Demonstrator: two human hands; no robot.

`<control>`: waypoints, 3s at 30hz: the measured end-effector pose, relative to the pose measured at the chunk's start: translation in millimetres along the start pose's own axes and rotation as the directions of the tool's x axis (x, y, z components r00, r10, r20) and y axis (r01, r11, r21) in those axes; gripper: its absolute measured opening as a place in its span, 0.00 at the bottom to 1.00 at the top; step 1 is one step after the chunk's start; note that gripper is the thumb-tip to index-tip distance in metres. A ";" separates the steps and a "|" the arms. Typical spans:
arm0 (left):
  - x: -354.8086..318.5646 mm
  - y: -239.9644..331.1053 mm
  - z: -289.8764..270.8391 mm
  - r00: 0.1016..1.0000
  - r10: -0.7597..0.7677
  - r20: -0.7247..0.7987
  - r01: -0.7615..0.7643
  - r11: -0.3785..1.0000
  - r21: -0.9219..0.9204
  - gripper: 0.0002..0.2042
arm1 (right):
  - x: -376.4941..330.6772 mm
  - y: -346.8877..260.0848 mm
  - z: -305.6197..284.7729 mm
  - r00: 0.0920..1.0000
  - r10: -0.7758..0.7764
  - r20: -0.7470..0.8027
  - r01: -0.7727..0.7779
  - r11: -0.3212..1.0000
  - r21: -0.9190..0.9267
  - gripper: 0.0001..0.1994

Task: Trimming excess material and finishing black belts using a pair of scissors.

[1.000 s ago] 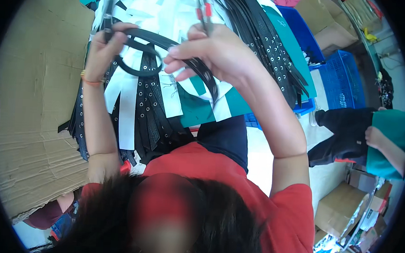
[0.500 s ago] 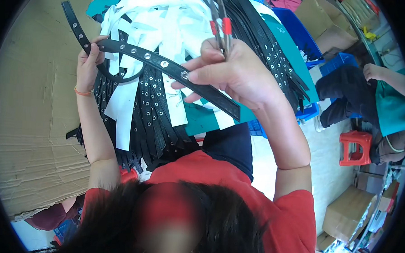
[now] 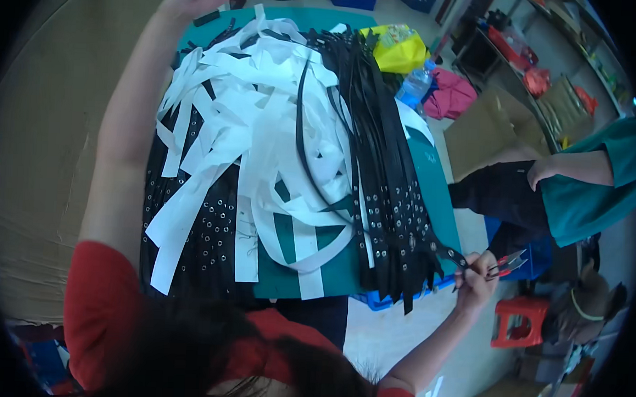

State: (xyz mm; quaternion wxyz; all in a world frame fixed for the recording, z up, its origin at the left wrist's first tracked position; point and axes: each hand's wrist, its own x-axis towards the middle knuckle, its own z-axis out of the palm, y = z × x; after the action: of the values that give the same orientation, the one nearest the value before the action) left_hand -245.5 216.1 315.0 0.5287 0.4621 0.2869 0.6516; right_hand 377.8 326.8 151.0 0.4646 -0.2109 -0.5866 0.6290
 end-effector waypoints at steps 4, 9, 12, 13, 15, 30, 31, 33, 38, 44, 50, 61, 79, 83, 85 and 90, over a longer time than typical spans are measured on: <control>75.4 -48.6 -86.6 0.949 0.098 -0.300 -0.101 0.995 0.007 0.19 | 54.5 44.1 77.1 0.996 0.082 -0.041 -0.090 0.963 -0.255 0.12; -57.8 -106.2 -1.8 0.919 0.293 -0.263 0.236 0.124 0.964 0.11 | 63.8 138.4 53.0 0.991 -0.132 -0.033 0.062 0.649 -0.758 0.05; -198.8 -108.1 5.1 0.874 0.215 -0.436 0.467 -0.128 0.875 0.09 | 45.2 133.1 64.0 0.988 -0.008 -0.154 -0.136 0.430 -0.893 0.13; -243.7 -110.6 7.8 0.803 0.235 -0.547 0.582 -0.117 0.804 0.10 | 38.4 130.6 74.2 0.983 -0.039 -0.178 -0.151 0.374 -0.915 0.13; -324.0 -108.7 19.4 0.585 0.292 -0.756 0.801 -0.063 0.595 0.11 | 15.0 120.4 108.6 0.974 -0.164 -0.158 -0.115 0.246 -0.963 0.13; -505.8 -113.2 51.9 0.341 0.317 -0.885 0.915 0.104 0.390 0.10 | -133.2 119.6 351.5 0.933 0.108 0.344 0.026 0.932 -0.362 0.16; -507.6 -111.9 53.1 0.252 0.216 -0.943 0.859 0.398 0.321 0.10 | -142.4 119.4 357.5 0.916 0.137 0.377 -0.001 0.941 -0.339 0.16; -505.8 -108.0 55.5 0.195 0.082 -0.977 0.737 0.646 0.201 0.10 | -155.1 119.8 370.0 0.858 0.231 0.459 -0.102 0.952 -0.289 0.16; -456.7 -133.1 98.7 0.563 0.012 -0.826 -0.094 0.994 -0.050 0.14 | -169.6 115.9 418.8 0.647 0.436 0.626 -0.488 0.867 -0.099 0.16; -418.5 -178.1 112.7 0.618 0.037 -0.785 -0.211 0.970 -0.120 0.18 | -164.1 125.7 426.7 0.524 0.571 0.632 -0.743 0.669 0.011 0.13; -411.5 -194.2 112.5 0.612 0.010 -0.790 -0.210 0.966 -0.150 0.18 | -158.1 131.3 415.5 0.494 0.611 0.618 -0.812 0.579 0.076 0.09; -413.4 -189.8 110.1 0.613 0.039 -0.789 -0.148 0.987 -0.066 0.20 | -162.8 142.4 420.9 0.563 0.579 0.590 -0.710 0.704 -0.012 0.17; -382.0 -137.5 68.5 0.544 0.178 -0.820 -0.223 0.973 0.062 0.12 | -277.5 181.5 11.8 0.353 0.891 0.284 -0.932 0.307 0.194 0.15; -351.8 -143.7 70.5 0.514 0.192 -0.836 -0.233 0.969 0.079 0.12 | -279.4 194.1 7.7 0.478 0.872 0.106 -0.878 0.474 0.063 0.14; -347.0 -140.9 74.9 0.493 0.222 -0.841 -0.230 0.966 0.120 0.12 | -275.6 187.7 10.7 0.568 0.823 -0.003 -0.821 0.566 -0.070 0.14; -339.7 -131.3 88.3 0.519 0.269 -0.811 -0.209 0.960 0.185 0.13 | -260.5 165.8 33.2 0.762 0.613 -0.209 -0.637 0.651 -0.413 0.13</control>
State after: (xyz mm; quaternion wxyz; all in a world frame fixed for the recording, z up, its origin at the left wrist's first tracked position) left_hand -105.2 -81.8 136.2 0.2213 0.1518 0.4562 0.8484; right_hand 419.9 111.9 -69.3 0.1702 -0.5193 -0.5973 0.5870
